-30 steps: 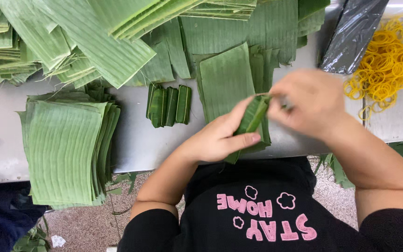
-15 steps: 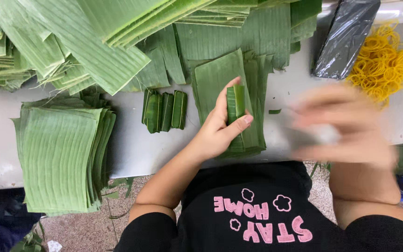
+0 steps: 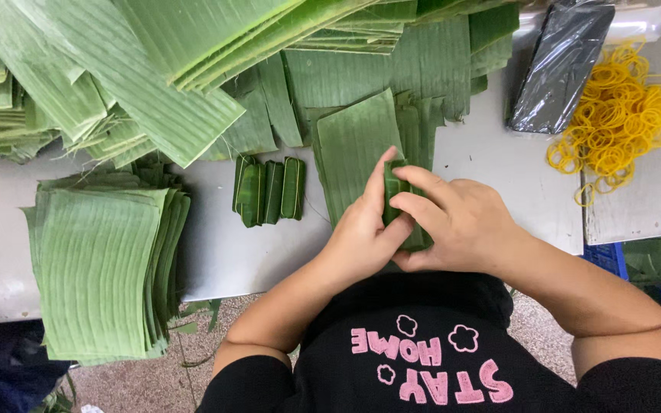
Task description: The person wraps small pink sausages in green banana leaves. They fold the leaves around the sausage, tuck the ends, and secure the bundle with a yellow rubber band. The finished wrapped items are placed in a stack on the table.
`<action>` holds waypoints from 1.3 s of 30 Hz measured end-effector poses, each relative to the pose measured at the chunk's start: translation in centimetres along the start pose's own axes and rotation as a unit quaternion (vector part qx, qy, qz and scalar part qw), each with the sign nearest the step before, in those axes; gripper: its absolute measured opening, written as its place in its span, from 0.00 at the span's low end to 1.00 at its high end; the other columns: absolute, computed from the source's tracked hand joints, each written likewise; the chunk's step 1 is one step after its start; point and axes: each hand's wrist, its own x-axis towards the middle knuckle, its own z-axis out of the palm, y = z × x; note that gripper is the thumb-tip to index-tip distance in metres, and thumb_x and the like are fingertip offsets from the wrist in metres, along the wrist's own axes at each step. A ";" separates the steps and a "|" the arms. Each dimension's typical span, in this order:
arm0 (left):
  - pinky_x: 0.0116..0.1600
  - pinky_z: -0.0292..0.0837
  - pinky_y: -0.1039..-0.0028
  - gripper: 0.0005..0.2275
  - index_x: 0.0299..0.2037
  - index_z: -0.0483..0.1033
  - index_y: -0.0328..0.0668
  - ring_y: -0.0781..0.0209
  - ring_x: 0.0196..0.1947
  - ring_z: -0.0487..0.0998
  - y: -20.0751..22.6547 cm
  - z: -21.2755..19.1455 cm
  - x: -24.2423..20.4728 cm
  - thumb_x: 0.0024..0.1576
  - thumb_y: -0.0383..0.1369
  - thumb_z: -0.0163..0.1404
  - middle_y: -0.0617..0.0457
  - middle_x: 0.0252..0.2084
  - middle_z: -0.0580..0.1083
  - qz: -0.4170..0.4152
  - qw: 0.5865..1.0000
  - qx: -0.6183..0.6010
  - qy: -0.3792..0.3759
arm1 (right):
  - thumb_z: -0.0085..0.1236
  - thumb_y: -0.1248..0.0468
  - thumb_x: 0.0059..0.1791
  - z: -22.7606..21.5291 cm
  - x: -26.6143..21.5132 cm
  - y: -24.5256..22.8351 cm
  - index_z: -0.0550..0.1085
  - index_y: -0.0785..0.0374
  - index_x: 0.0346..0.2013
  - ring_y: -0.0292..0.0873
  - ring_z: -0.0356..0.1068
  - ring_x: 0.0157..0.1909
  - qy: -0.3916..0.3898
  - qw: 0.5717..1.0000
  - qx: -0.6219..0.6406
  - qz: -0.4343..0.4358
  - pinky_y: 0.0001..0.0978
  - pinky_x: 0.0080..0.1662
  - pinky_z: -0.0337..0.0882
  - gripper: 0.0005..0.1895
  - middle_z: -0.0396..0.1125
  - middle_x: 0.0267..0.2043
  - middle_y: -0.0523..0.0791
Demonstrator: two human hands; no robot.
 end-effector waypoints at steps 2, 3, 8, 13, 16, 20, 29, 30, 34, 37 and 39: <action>0.63 0.72 0.67 0.35 0.79 0.41 0.39 0.52 0.59 0.76 -1.0 0.5 -0.2 0.65 0.28 0.51 0.43 0.60 0.72 0.064 0.993 -0.098 -0.020 | 0.75 0.53 0.30 0.7 -0.6 0.9 0.70 0.61 0.46 0.50 0.73 0.29 0.049 0.999 0.024 -0.004 0.39 0.32 0.72 0.35 0.68 0.57 0.51; 0.68 0.70 0.67 0.34 0.79 0.41 0.38 0.54 0.65 0.73 -1.5 0.7 -0.2 0.69 0.27 0.52 0.44 0.65 0.70 0.095 0.984 -0.148 -0.032 | 0.73 0.53 0.30 1.0 -1.1 1.3 0.69 0.61 0.47 0.50 0.73 0.29 0.073 0.997 0.036 -0.006 0.38 0.33 0.71 0.35 0.68 0.57 0.50; 0.57 0.69 0.70 0.51 0.81 0.41 0.44 0.61 0.53 0.73 -2.6 -0.4 0.0 0.50 0.24 0.67 0.51 0.60 0.71 0.116 0.930 -0.326 -0.125 | 0.69 0.53 0.41 0.7 -2.5 2.4 0.71 0.60 0.57 0.41 0.68 0.35 0.089 0.907 0.396 0.107 0.24 0.36 0.67 0.33 0.66 0.66 0.55; 0.62 0.69 0.68 0.44 0.73 0.51 0.39 0.60 0.56 0.72 -3.1 -0.2 0.7 0.48 0.24 0.68 0.49 0.59 0.72 0.123 0.944 -0.301 -0.050 | 0.56 0.52 0.51 0.1 -1.4 1.7 0.75 0.55 0.61 0.46 0.75 0.48 0.032 0.969 0.234 0.071 0.34 0.46 0.72 0.24 0.65 0.69 0.54; 0.63 0.71 0.66 0.40 0.70 0.53 0.36 0.60 0.56 0.73 -3.3 0.1 0.5 0.49 0.26 0.66 0.48 0.56 0.72 0.077 0.938 -0.334 -0.042 | 0.50 0.51 0.56 0.2 -1.2 0.8 0.75 0.53 0.61 0.52 0.71 0.56 0.033 0.988 0.136 0.058 0.43 0.56 0.67 0.21 0.67 0.68 0.51; 0.61 0.70 0.67 0.37 0.68 0.54 0.33 0.59 0.56 0.73 -3.9 0.8 1.1 0.49 0.27 0.62 0.48 0.55 0.71 0.021 0.910 -0.411 -0.045 | 0.40 0.48 0.59 1.4 -2.5 1.9 0.74 0.54 0.63 0.56 0.62 0.70 0.073 0.988 0.098 0.094 0.52 0.68 0.59 0.24 0.63 0.70 0.50; 0.51 0.70 0.67 0.38 0.65 0.59 0.30 0.56 0.44 0.75 -4.8 -0.4 0.6 0.47 0.41 0.62 0.45 0.43 0.73 -0.022 0.913 -0.398 -0.092 | 0.48 0.47 0.61 2.9 -6.5 9.4 0.69 0.61 0.70 0.63 0.52 0.76 0.101 0.929 -0.150 0.323 0.70 0.73 0.43 0.29 0.51 0.76 0.60; 0.51 0.70 0.68 0.38 0.64 0.60 0.30 0.55 0.43 0.76 -4.8 -0.3 0.6 0.47 0.42 0.62 0.45 0.43 0.73 -0.030 0.910 -0.404 -0.092 | 0.49 0.48 0.60 2.8 -6.4 8.7 0.69 0.61 0.70 0.62 0.53 0.76 0.115 0.933 -0.152 0.306 0.68 0.74 0.44 0.28 0.52 0.76 0.59; 0.52 0.69 0.67 0.37 0.66 0.62 0.30 0.56 0.44 0.75 -5.0 0.1 0.4 0.49 0.44 0.61 0.45 0.46 0.73 -0.062 0.894 -0.430 -0.109 | 0.51 0.49 0.54 1.7 -5.1 4.4 0.67 0.64 0.65 0.64 0.59 0.71 0.044 0.992 0.108 0.043 0.53 0.70 0.59 0.30 0.58 0.70 0.57; 0.57 0.68 0.67 0.38 0.68 0.60 0.32 0.57 0.50 0.73 -5.5 1.3 0.4 0.49 0.43 0.61 0.47 0.53 0.71 -0.087 0.884 -0.439 -0.135 | 0.57 0.45 0.51 2.1 -3.4 1.9 0.68 0.65 0.60 0.59 0.67 0.62 0.030 0.986 0.151 -0.065 0.52 0.62 0.67 0.32 0.66 0.60 0.54; 0.67 0.66 0.68 0.37 0.68 0.59 0.27 0.59 0.61 0.71 -5.9 2.0 0.1 0.52 0.42 0.61 0.47 0.60 0.69 -0.076 0.879 -0.443 -0.159 | 0.60 0.49 0.52 2.3 -2.7 1.1 0.69 0.63 0.56 0.54 0.72 0.57 0.041 0.976 0.207 -0.045 0.48 0.59 0.72 0.26 0.70 0.55 0.49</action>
